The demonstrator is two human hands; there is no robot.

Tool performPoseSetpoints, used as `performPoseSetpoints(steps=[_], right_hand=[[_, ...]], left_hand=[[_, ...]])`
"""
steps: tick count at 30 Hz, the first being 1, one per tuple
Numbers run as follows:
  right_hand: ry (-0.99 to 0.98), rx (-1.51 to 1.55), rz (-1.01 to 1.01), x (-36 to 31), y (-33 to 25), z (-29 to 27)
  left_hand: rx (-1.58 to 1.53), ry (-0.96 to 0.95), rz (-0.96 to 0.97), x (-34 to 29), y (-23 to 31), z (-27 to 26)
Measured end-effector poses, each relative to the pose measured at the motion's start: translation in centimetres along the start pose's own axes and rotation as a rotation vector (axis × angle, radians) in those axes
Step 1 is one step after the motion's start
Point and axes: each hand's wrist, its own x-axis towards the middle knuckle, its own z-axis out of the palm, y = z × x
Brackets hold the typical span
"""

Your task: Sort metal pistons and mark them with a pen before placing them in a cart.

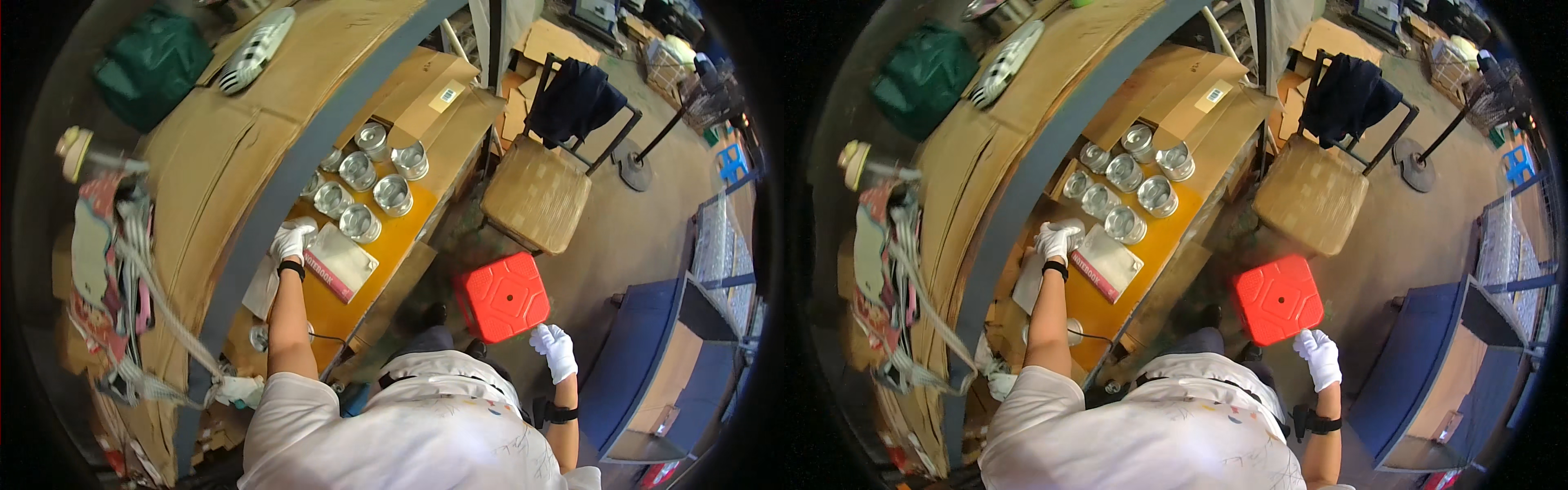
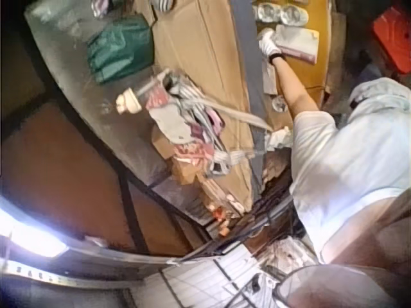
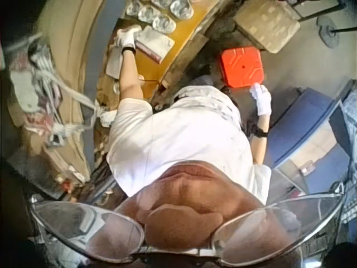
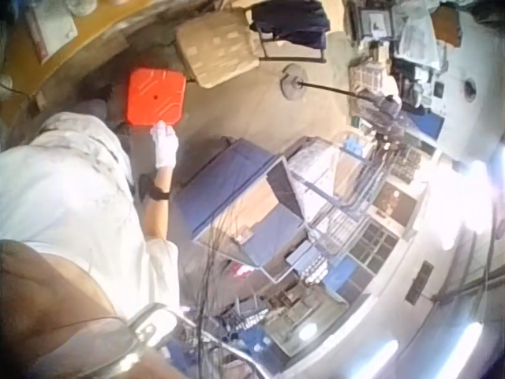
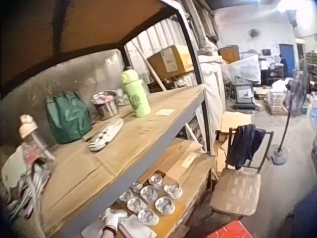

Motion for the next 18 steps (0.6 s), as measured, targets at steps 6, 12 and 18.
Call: performPoseSetpoints(steps=[6, 12, 18], right_hand=[[-0.019, -0.02, 0.052, 1.7, -0.3, 3.0], [-0.021, -0.006, 0.137, 2.2, -0.6, 4.3], [-0.04, 0.057, 0.151, 3.7, -0.5, 5.6]], left_hand=[[0.338, -0.052, -0.211, 2.6, 1.5, 1.9], [0.348, -0.091, -0.238, 5.1, 0.2, 3.1], [0.326, -0.125, -0.258, 5.6, -0.4, 2.3]])
